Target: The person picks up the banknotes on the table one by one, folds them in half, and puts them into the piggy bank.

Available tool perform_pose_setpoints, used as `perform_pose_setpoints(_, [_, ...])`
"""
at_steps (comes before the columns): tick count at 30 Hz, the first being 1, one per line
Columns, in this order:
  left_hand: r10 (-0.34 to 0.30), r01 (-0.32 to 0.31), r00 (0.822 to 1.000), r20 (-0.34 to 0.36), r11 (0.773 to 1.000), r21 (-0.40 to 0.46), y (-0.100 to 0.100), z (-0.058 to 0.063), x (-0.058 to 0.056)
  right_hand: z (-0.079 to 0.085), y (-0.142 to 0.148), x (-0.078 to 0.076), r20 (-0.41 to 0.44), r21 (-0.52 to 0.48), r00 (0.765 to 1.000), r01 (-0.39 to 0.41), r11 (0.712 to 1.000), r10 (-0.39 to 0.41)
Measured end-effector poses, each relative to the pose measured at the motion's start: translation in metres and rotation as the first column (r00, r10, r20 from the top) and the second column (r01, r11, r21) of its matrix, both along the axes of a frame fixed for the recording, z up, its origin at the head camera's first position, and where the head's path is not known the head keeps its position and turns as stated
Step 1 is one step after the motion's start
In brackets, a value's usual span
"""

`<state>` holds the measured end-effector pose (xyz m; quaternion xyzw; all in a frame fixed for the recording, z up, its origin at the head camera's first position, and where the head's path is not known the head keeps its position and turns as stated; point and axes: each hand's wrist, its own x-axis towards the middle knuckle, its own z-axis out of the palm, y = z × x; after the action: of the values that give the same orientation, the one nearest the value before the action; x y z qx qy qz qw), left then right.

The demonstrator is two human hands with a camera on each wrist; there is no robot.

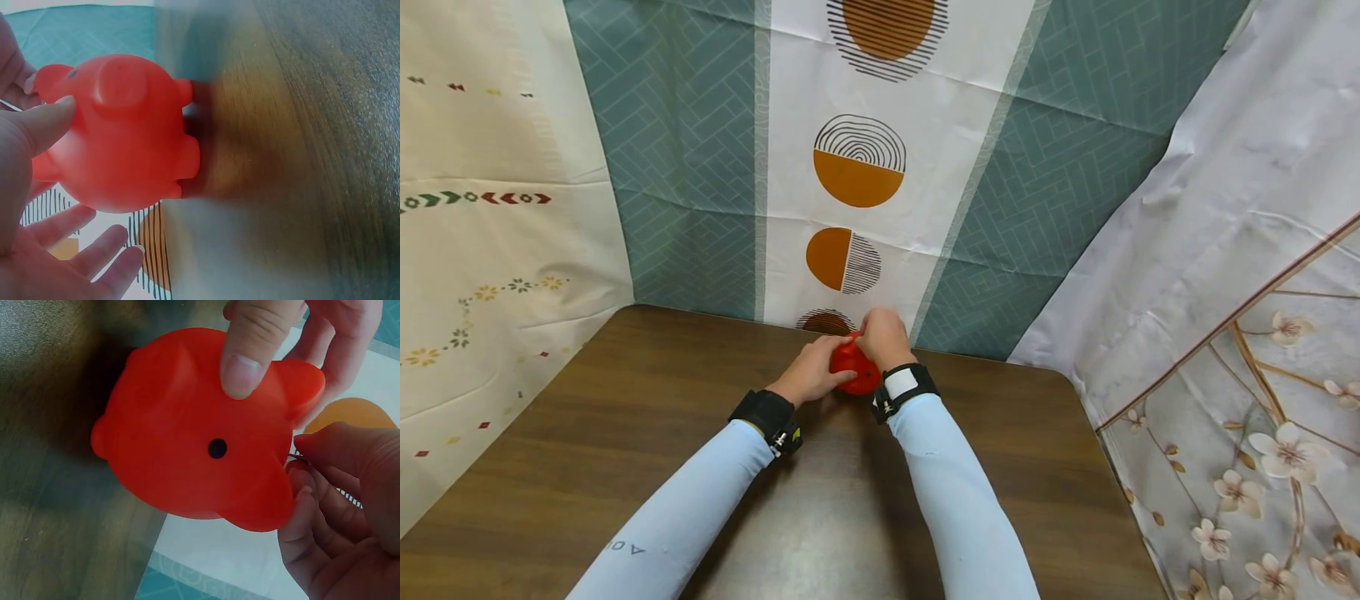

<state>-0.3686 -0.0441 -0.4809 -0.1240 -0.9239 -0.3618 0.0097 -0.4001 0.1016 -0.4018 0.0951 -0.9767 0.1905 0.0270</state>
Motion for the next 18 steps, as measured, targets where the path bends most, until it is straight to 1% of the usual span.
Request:
perform_pose_setpoints(6, [0.001, -0.001, 1.0, 0.01, 1.0, 0.008, 0.0, 0.001, 0.0, -0.005, 0.002, 0.0, -0.012, -0.008, 1.0, -0.004, 1.0, 0.004])
perform_pose_setpoints(13, [-0.016, 0.016, 1.0, -0.004, 1.0, -0.003, -0.001, 0.003, 0.002, -0.014, 0.007, 0.001, -0.039, -0.018, 0.999, -0.031, 0.999, 0.031])
perform_pose_setpoints(16, [-0.016, 0.016, 1.0, 0.001, 1.0, 0.001, 0.0, 0.004, 0.003, -0.02, 0.01, 0.003, -0.065, -0.004, 0.997, -0.041, 0.999, 0.041])
perform_pose_setpoints(18, [-0.013, 0.013, 1.0, 0.001, 1.0, 0.006, 0.0, 0.003, 0.003, -0.025, 0.012, 0.003, -0.097, 0.0, 0.994, -0.052, 0.999, 0.052])
